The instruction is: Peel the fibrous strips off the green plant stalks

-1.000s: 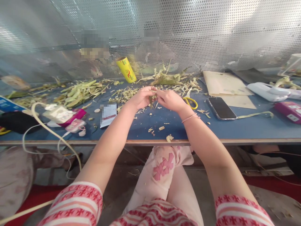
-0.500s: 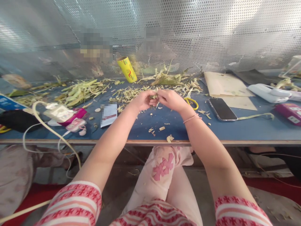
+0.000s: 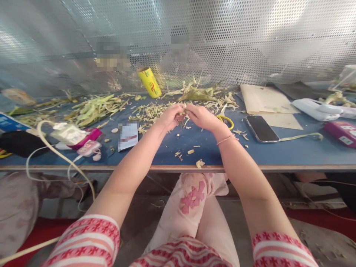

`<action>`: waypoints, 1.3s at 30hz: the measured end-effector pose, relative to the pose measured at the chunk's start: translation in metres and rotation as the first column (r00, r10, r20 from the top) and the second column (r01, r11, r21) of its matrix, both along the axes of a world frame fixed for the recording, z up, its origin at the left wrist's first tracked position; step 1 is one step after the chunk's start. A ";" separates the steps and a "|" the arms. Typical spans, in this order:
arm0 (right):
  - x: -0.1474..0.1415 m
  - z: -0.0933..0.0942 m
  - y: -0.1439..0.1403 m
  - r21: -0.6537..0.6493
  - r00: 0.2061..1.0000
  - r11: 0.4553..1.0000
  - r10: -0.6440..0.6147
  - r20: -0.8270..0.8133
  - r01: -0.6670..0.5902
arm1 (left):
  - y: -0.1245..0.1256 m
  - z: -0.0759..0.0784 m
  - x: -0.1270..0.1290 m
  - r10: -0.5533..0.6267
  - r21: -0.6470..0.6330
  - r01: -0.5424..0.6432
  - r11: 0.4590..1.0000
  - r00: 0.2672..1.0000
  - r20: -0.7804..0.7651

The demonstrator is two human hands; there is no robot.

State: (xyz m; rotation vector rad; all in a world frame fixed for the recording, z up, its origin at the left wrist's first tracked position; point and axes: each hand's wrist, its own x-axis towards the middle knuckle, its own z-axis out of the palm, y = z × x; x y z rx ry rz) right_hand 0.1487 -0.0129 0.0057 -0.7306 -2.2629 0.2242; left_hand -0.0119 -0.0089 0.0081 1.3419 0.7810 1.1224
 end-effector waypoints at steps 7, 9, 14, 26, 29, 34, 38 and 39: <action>-0.009 -0.008 0.002 -0.461 0.933 0.867 0.013 -0.359 -0.190 | -0.011 0.004 -0.005 0.333 0.551 -0.098 0.829 0.877 -0.345; -0.011 -0.007 0.001 -0.571 0.878 0.757 0.006 -0.479 -0.317 | -0.014 0.006 -0.006 0.408 0.629 -0.076 0.774 0.819 -0.404; -0.012 -0.004 -0.001 -0.685 0.828 0.602 -0.068 -0.556 -0.410 | -0.011 0.000 -0.007 0.496 0.765 0.051 0.642 0.734 -0.465; -0.010 -0.005 0.002 -0.771 0.860 0.545 -0.164 -0.484 -0.329 | -0.001 -0.012 -0.003 0.586 0.804 0.194 0.562 0.592 -0.553; -0.014 -0.007 0.004 -0.760 0.840 0.540 -0.165 -0.516 -0.361 | 0.002 -0.013 -0.004 0.604 0.805 0.174 0.568 0.576 -0.551; -0.018 -0.009 0.003 -0.699 0.807 0.601 -0.144 -0.573 -0.388 | 0.002 -0.013 -0.008 0.593 0.802 0.147 0.578 0.600 -0.537; -0.018 -0.006 -0.002 -0.641 0.793 0.638 -0.079 -0.605 -0.426 | 0.000 -0.012 -0.010 0.559 0.788 0.108 0.606 0.647 -0.518; -0.018 -0.005 -0.003 -0.634 0.798 0.648 -0.066 -0.599 -0.422 | -0.001 -0.011 -0.011 0.547 0.783 0.104 0.613 0.659 -0.516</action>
